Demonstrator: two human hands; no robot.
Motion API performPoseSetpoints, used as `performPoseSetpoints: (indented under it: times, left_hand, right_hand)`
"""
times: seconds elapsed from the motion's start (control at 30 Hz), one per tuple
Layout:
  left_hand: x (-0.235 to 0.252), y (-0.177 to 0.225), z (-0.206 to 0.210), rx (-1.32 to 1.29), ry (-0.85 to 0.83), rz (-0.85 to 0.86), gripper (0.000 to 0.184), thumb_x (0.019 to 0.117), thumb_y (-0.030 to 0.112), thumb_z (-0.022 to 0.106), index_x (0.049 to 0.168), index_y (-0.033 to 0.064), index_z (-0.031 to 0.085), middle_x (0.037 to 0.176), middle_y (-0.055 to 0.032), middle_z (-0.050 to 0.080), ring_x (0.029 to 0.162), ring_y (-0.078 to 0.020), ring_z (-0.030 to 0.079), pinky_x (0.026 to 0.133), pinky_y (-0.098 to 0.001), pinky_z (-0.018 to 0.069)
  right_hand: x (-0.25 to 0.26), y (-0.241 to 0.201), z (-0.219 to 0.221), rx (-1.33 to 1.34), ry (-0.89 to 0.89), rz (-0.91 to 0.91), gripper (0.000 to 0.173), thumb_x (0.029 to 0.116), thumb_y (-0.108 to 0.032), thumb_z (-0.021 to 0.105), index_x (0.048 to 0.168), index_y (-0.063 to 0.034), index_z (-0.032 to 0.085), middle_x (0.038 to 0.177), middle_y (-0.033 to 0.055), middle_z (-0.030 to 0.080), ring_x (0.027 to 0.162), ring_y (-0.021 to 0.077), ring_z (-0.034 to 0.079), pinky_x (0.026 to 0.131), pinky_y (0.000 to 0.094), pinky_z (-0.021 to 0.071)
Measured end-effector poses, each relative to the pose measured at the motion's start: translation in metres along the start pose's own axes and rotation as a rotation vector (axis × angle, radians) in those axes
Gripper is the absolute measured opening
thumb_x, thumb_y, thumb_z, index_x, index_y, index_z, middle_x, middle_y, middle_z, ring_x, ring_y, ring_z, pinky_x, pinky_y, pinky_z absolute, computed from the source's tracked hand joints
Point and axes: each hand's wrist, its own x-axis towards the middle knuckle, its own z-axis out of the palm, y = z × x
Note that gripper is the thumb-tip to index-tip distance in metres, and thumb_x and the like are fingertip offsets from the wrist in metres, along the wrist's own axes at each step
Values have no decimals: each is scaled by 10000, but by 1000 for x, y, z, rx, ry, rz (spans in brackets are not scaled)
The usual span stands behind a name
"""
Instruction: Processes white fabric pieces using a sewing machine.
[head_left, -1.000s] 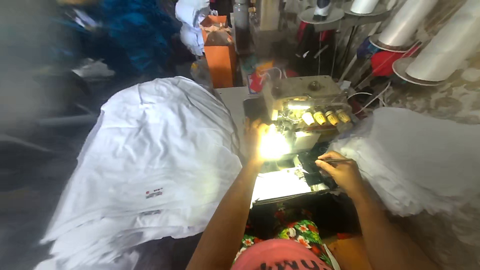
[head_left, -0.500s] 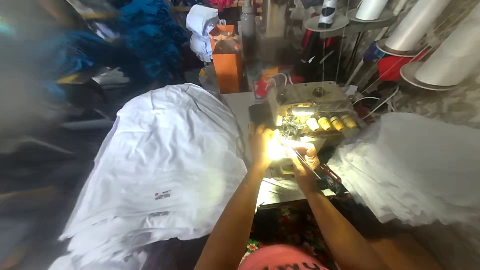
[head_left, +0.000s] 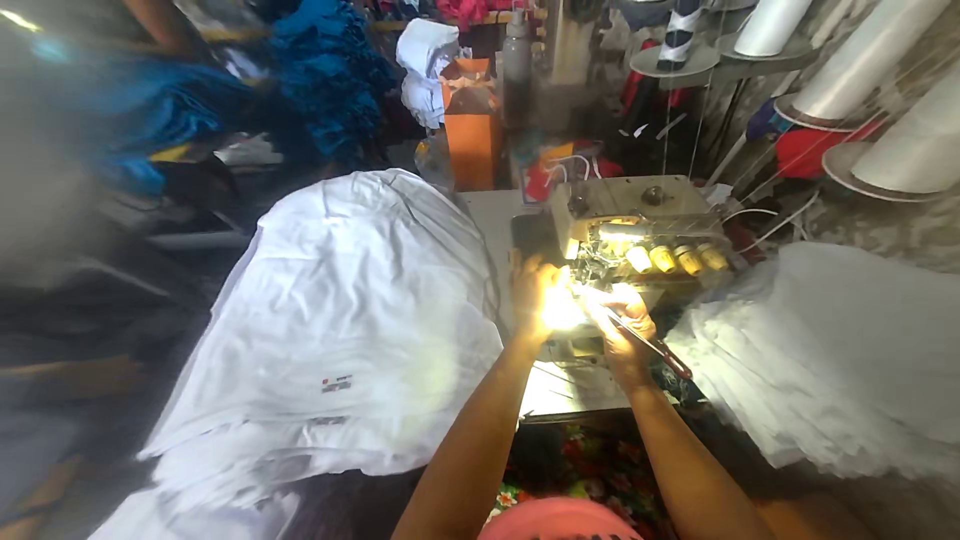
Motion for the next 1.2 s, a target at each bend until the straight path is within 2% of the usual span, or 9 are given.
performPoseSetpoints:
  times: [0.33,0.57,0.7,0.77,0.87,0.97,1.07,1.13,1.2]
  left_hand:
    - [0,1,0,-7,6,-3,300,1047,226,573,1004,-6,759,1439,-186,589,1472,-423,367,1171,-591,291]
    - [1,-5,4,-11,3,13,316,1052,240,559,1018,-6,754,1434,-183,593,1475,-427,361,1171,-607,293]
    - [1,-3,3,-47,23,-12,386,1095,230,446,1061,-7,749,1429,-182,595,1460,-413,388,1165,-594,308]
    - [3,-2,4,-1,15,-31,373,1098,223,431,1121,-12,720,1439,-191,581,1456,-420,388,1141,-602,334]
    - [5,-1,4,73,-39,-42,297,1079,184,475,1198,22,693,1502,-178,526,1492,-412,336,1152,-601,330]
    - [8,-4,3,88,-89,-44,259,1053,160,512,1201,62,701,1542,-158,488,1517,-412,283,1148,-618,320]
    - [18,1,-6,22,-207,-139,262,1053,185,546,1252,90,688,1622,-142,379,1558,-413,147,1160,-702,199]
    - [26,2,-9,-3,-276,-184,275,1032,139,561,1273,52,662,1668,-163,274,1569,-424,58,1162,-749,75]
    - [32,6,-11,65,-332,-192,326,1016,133,572,1318,27,634,1681,-190,218,1567,-445,16,1149,-770,19]
  right_hand:
    - [3,3,0,39,-12,62,200,853,103,673,981,-47,705,1043,28,774,910,102,742,842,272,617]
    - [3,6,0,30,-12,19,210,860,91,665,969,-78,723,1019,-23,761,918,62,719,860,253,602]
    - [-3,2,5,20,71,7,216,863,110,655,943,-88,691,994,-47,769,907,34,724,848,230,601]
    - [-8,4,5,-48,80,-50,178,891,80,643,961,-84,639,1044,-31,769,986,34,721,897,226,590]
    - [-11,9,6,-222,74,-138,69,911,30,631,974,6,648,1069,52,766,1024,44,714,924,211,566]
    - [-11,7,7,-341,61,-136,112,911,8,607,994,56,663,1016,84,760,967,16,708,891,175,548]
    - [-9,4,9,-368,51,-95,150,912,-3,605,1020,64,685,989,88,755,922,15,704,870,172,548]
    - [-10,5,9,-361,51,-97,131,911,-8,608,1003,53,679,958,73,751,903,5,698,853,163,545]
    - [-9,4,9,-376,48,-108,138,916,-16,603,1014,48,675,942,68,742,891,6,689,845,158,540]
